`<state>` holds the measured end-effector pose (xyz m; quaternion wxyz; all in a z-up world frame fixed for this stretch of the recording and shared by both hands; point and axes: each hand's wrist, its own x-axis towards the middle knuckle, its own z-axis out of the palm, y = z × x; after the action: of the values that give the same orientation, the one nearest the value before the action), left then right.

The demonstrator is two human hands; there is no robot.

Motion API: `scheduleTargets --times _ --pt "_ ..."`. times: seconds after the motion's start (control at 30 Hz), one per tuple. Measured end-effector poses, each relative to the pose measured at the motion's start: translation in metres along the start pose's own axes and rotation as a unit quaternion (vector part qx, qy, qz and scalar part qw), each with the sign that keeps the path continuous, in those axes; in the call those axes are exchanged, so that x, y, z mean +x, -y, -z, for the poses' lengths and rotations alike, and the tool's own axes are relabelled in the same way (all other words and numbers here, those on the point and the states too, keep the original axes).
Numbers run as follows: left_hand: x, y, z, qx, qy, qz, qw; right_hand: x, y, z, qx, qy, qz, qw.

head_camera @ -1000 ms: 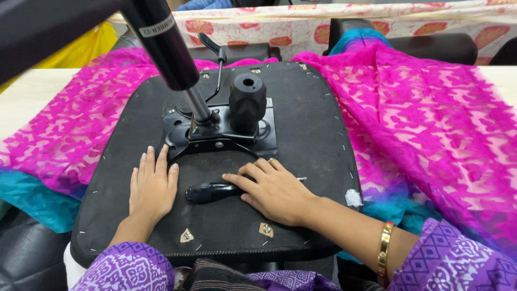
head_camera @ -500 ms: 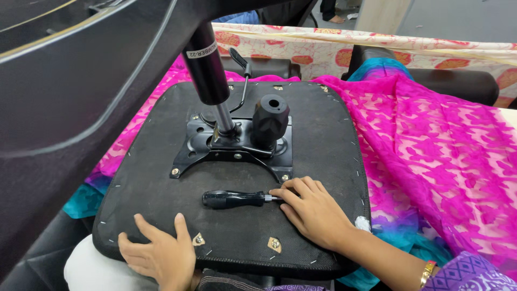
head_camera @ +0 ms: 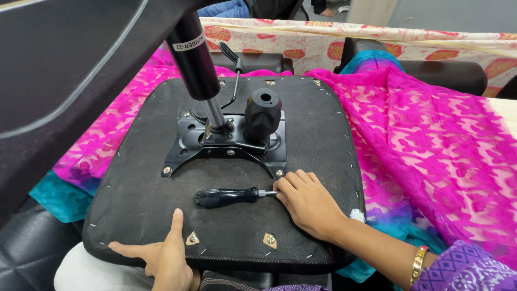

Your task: The person uses a screwdriver to tighten screws on a black metal bracket attached to a black upholstered seat base. They rotate the screwdriver repeatedly to secure the bracket, then place the tool down and adjust the seat base with both hands.

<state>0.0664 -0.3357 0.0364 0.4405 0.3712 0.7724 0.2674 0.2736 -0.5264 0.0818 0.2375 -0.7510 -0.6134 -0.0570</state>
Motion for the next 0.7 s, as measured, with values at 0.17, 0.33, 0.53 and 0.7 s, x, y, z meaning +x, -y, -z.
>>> scheduleTargets --times 0.17,0.33,0.53,0.7 --pt "0.023 -0.001 -0.004 -0.019 0.009 -0.029 0.999 0.007 0.007 0.002 0.014 0.028 -0.008 0.999" --pt "0.041 -0.016 0.0 -0.037 0.03 -0.076 0.996 0.004 0.017 -0.006 0.015 0.012 -0.02 1.0" --pt "0.028 -0.037 0.005 0.114 0.014 -0.054 0.992 0.006 0.021 -0.006 -0.006 0.015 -0.009 1.0" --pt "0.011 -0.023 0.003 0.282 -0.065 -0.416 0.862 0.006 0.019 -0.012 -0.05 -0.006 0.009 0.999"
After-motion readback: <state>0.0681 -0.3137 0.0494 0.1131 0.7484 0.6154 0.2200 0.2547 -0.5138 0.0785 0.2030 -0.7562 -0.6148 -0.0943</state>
